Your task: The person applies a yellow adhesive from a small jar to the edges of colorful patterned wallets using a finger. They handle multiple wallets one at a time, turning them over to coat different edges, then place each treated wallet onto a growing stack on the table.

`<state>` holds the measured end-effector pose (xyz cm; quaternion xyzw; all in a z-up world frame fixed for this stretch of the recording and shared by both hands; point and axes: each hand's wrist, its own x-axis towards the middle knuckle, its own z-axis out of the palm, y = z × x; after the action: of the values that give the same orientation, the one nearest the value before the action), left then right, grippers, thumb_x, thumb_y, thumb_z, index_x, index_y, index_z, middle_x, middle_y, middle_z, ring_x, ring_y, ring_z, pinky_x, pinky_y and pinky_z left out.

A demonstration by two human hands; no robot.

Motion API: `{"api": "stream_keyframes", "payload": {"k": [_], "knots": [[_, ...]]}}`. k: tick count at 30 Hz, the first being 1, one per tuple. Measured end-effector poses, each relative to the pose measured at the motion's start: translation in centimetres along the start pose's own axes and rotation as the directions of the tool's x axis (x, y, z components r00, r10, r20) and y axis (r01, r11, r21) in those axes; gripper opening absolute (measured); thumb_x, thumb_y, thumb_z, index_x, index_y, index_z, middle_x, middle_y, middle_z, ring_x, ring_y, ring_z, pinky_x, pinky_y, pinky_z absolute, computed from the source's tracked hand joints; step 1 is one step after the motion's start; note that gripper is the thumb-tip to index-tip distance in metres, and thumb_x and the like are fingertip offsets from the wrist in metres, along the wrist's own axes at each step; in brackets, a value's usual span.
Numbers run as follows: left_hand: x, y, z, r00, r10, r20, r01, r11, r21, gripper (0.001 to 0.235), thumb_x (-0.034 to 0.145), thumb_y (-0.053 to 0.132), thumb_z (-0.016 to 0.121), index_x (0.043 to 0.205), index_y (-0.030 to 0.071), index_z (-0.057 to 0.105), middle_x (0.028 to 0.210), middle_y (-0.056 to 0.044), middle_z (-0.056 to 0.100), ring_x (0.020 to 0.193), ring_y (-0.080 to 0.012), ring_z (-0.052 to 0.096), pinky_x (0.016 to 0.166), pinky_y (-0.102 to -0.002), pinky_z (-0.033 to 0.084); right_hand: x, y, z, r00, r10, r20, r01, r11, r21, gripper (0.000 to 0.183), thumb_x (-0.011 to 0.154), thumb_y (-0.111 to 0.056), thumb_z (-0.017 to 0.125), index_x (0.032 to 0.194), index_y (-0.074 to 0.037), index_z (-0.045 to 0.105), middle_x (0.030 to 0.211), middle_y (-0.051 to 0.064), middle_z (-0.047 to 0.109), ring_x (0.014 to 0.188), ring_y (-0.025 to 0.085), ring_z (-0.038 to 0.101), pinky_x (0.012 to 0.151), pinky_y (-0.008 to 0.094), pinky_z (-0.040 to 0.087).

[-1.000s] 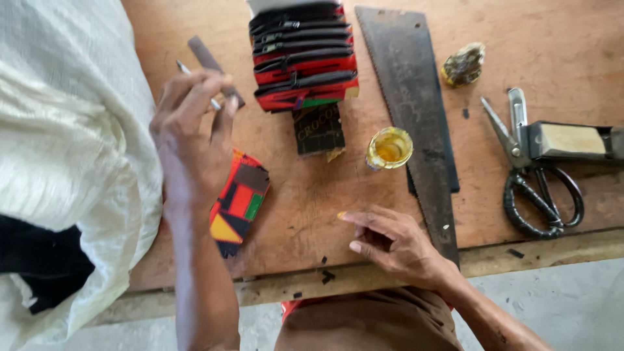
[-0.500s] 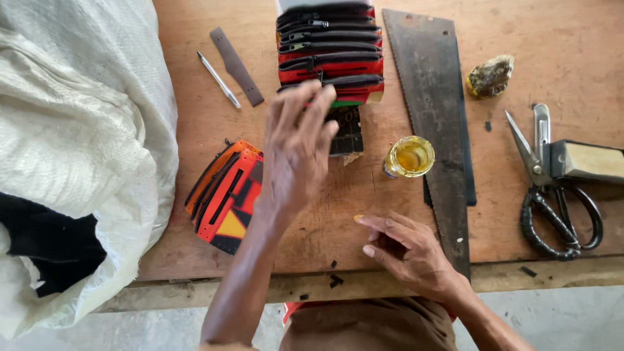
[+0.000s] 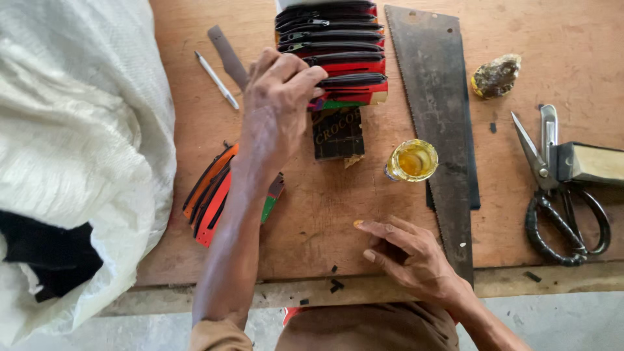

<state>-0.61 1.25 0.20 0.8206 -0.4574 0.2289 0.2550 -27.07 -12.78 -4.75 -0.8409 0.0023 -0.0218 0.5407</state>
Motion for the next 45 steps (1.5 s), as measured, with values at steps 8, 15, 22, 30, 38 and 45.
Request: {"api": "stream_keyframes", "payload": {"k": [8, 15, 22, 30, 38, 45], "knots": [[0.6, 0.4, -0.9, 1.0, -0.026, 0.014, 0.027, 0.996, -0.08, 0.018, 0.092, 0.009, 0.081, 0.11, 0.011, 0.08, 0.093, -0.002, 0.071, 0.097, -0.0212, 0.06, 0.093, -0.037, 0.049, 0.2, 0.1, -0.1, 0.999, -0.046, -0.004, 0.046, 0.998, -0.036, 0.041, 0.082, -0.01, 0.078, 0.122, -0.009, 0.07, 0.08, 0.006, 0.067, 0.07, 0.021, 0.069, 0.061, 0.035, 0.056], [0.5, 0.5, -0.8, 0.999, -0.026, 0.022, 0.029, 0.993, -0.114, 0.019, 0.09, 0.01, 0.081, 0.108, 0.008, 0.079, 0.095, -0.004, 0.07, 0.098, -0.0242, 0.06, 0.094, -0.041, 0.049, 0.2, 0.0, -0.1, 1.0, -0.029, -0.001, 0.029, 0.999, -0.033, 0.04, 0.081, -0.01, 0.079, 0.12, -0.009, 0.07, 0.079, 0.006, 0.067, 0.069, 0.021, 0.068, 0.059, 0.034, 0.055], [0.9, 0.1, -1.1, 0.991, -0.106, -0.075, 0.102, 0.993, -0.064, 0.026, 0.092, 0.011, 0.082, 0.117, 0.008, 0.075, 0.102, -0.005, 0.07, 0.102, -0.0215, 0.062, 0.098, -0.038, 0.051, 0.0, 0.0, -0.2, 1.0, -0.027, -0.004, 0.027, 1.0, 0.002, 0.039, 0.082, -0.01, 0.079, 0.121, -0.008, 0.07, 0.08, 0.005, 0.067, 0.069, 0.02, 0.068, 0.059, 0.034, 0.055], [-5.9, 1.3, -8.0, 0.897, -0.428, 0.108, 0.421, 0.903, 0.084, 0.036, 0.092, 0.013, 0.08, 0.126, 0.008, 0.068, 0.122, -0.011, 0.064, 0.114, -0.0309, 0.058, 0.099, -0.043, 0.047, -0.4, -0.3, 0.1, 0.999, 0.044, -0.021, -0.044, 0.999, 0.0, 0.043, 0.081, -0.009, 0.078, 0.124, -0.008, 0.07, 0.084, 0.004, 0.067, 0.068, 0.017, 0.065, 0.058, 0.031, 0.053], [-12.7, 2.5, -8.8, 0.65, -0.637, 0.415, 0.648, 0.749, 0.136, 0.111, 0.066, 0.057, 0.081, 0.153, 0.007, 0.034, 0.154, -0.022, 0.036, 0.143, -0.0397, 0.029, 0.117, -0.05, 0.022, -0.2, -0.4, 0.3, 0.998, -0.059, -0.031, 0.057, 0.997, -0.054, 0.044, 0.083, -0.008, 0.078, 0.126, -0.009, 0.069, 0.087, 0.003, 0.066, 0.069, 0.015, 0.062, 0.06, 0.029, 0.052], [-14.0, 8.3, -6.3, 0.789, -0.552, 0.27, 0.467, 0.824, 0.321, 0.102, 0.067, 0.038, 0.086, 0.15, 0.001, 0.04, 0.154, -0.02, 0.036, 0.143, -0.038, 0.029, 0.117, -0.055, 0.021, -1.0, -1.0, 0.3, 0.999, 0.049, -0.007, -0.049, 0.999, -0.005, 0.047, 0.082, -0.006, 0.077, 0.128, -0.01, 0.069, 0.086, 0.004, 0.066, 0.067, 0.016, 0.061, 0.057, 0.03, 0.052]]}}
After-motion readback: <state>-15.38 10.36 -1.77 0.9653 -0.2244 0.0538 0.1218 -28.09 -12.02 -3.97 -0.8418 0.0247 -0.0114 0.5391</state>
